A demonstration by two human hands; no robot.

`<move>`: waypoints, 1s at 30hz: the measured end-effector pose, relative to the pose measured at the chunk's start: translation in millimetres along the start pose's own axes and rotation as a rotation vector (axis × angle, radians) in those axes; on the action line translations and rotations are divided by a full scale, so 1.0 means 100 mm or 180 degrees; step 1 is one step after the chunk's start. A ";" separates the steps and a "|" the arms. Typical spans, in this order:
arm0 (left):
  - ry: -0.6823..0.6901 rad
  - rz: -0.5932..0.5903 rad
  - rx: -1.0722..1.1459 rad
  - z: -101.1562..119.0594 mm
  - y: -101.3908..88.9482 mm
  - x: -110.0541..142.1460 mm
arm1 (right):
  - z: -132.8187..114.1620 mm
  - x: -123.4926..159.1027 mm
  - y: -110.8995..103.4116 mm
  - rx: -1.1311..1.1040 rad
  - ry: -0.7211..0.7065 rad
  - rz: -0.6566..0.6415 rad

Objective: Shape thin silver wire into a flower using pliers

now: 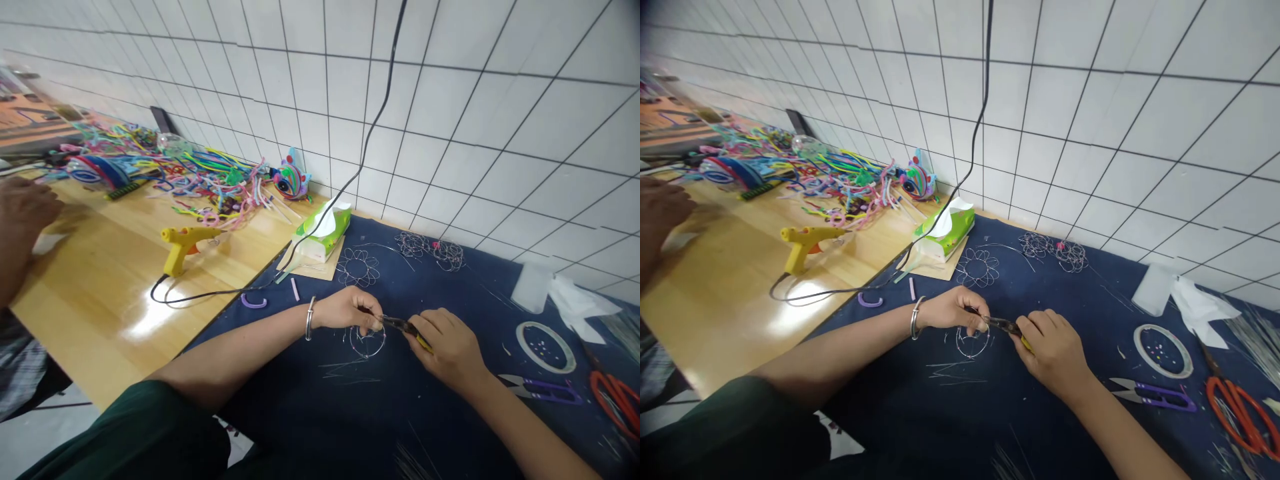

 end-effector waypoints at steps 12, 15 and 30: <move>-0.0076 0.0385 -0.0487 0.02 0.02 -0.03 | -0.07 0.09 0.09 -0.0815 0.0672 -0.0355; -0.0056 0.0505 -0.0733 0.02 0.03 -0.04 | -0.08 0.07 0.05 -0.1080 0.0957 -0.0713; 0.0035 0.0423 -0.0511 0.01 0.03 -0.05 | -0.07 0.00 -0.12 -0.1658 0.1253 -0.1115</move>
Point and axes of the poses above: each hand's wrist, its own x-axis away from the middle knuckle, its own y-axis out of the palm, z = x × y, the point moved 1 cm from there along -x, towards the middle knuckle, and after that the axes turned 2 degrees about -z, right-handed, at the moved point
